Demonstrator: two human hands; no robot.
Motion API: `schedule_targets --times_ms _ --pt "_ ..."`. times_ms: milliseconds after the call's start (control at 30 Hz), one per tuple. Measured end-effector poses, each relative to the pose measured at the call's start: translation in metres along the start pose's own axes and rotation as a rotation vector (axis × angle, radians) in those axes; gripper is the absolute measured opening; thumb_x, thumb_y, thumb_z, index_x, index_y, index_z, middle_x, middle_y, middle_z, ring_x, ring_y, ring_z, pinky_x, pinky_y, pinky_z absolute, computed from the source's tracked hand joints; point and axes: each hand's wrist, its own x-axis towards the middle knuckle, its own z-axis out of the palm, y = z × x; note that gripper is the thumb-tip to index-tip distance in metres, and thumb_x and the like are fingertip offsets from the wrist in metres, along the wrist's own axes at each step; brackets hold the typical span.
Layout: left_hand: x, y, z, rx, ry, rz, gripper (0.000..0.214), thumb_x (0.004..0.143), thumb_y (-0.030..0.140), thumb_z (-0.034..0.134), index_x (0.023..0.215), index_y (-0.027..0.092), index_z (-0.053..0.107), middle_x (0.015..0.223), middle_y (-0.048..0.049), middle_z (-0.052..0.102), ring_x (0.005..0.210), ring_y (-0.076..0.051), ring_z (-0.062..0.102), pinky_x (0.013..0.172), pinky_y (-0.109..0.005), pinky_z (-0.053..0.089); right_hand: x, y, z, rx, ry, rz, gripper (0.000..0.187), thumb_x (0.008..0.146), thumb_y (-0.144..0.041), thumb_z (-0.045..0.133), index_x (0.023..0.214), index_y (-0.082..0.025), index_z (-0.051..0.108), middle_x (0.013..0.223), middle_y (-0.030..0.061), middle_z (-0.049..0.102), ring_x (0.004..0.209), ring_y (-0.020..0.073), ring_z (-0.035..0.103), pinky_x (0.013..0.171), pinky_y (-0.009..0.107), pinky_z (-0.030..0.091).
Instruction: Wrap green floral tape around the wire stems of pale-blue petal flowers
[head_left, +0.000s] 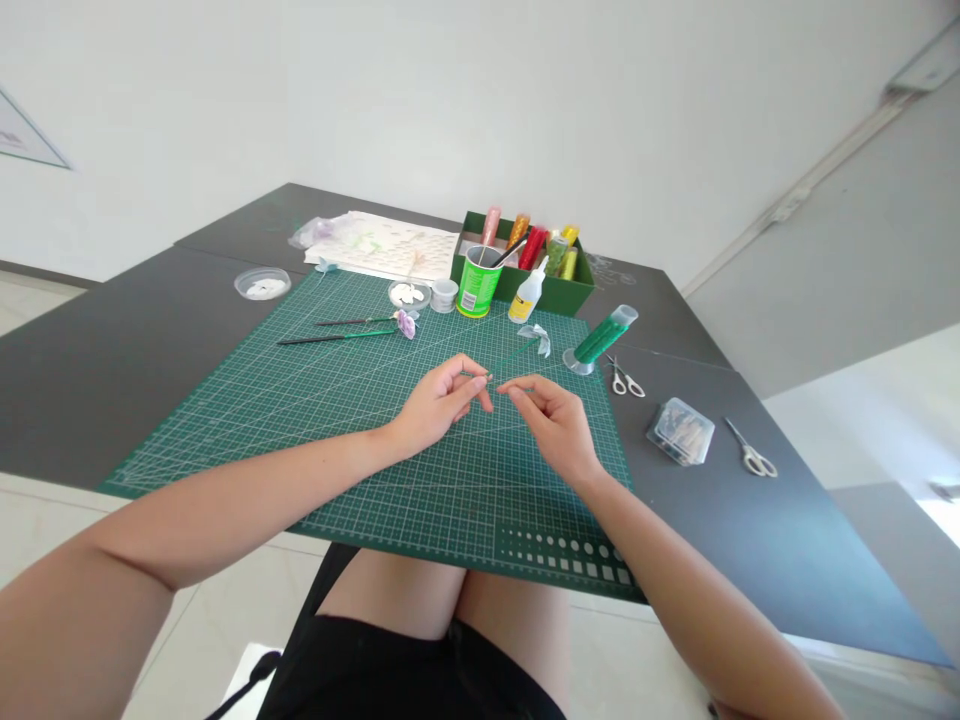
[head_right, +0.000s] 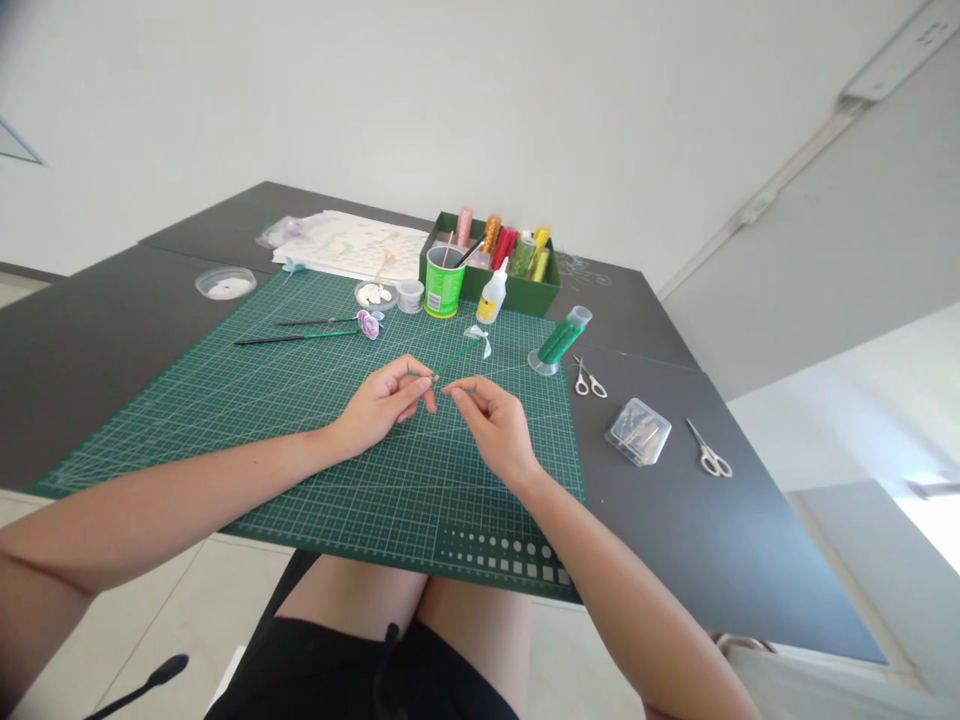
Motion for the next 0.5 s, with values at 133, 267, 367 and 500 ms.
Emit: schedule_targets --times_ms 133,267,367,500 --pt "0.002 -0.002 -0.003 0.024 0.028 -0.01 0.027 0.094 0.044 0.063 0.102 0.019 0.054 0.072 0.0009 0.069 0.046 -0.007 0.038 0.045 -0.022 0.028 -0.004 -0.002 0.0 -0.198 0.001 -0.099 0.023 0.095 -0.036 0.061 0.091 -0.021 0.078 0.052 -0.0068 0.035 0.049 0.0101 0.03 0.051 0.027 0.027" --pt "0.002 -0.002 -0.006 0.157 0.033 -0.033 0.024 0.096 0.042 0.059 0.1 0.019 0.056 0.075 -0.0001 0.071 0.046 -0.008 0.036 0.047 -0.022 0.028 -0.008 -0.013 -0.004 -0.181 -0.017 -0.101 0.023 0.093 -0.035 0.063 0.089 -0.02 0.08 0.051 -0.0061 0.038 0.049 0.0098 0.031 0.05 0.027 0.028" --pt "0.002 -0.002 -0.006 0.316 -0.019 -0.114 0.017 0.096 0.035 0.057 0.095 0.018 0.059 0.074 0.0002 0.073 0.045 -0.008 0.038 0.047 -0.022 0.027 -0.009 -0.022 -0.013 -0.032 -0.047 -0.036 0.025 0.092 -0.04 0.066 0.086 -0.02 0.081 0.048 -0.0074 0.032 0.046 0.0088 0.025 0.046 0.026 0.023" --pt "-0.001 -0.002 -0.003 0.438 -0.172 -0.224 0.013 0.097 0.027 0.055 0.091 0.018 0.062 0.074 0.0015 0.074 0.048 -0.01 0.046 0.049 -0.023 0.03 -0.01 -0.026 -0.027 0.195 -0.06 -0.004 0.024 0.088 -0.043 0.073 0.085 -0.021 0.083 0.045 -0.0083 0.029 0.043 0.0077 0.02 0.042 0.025 0.016"
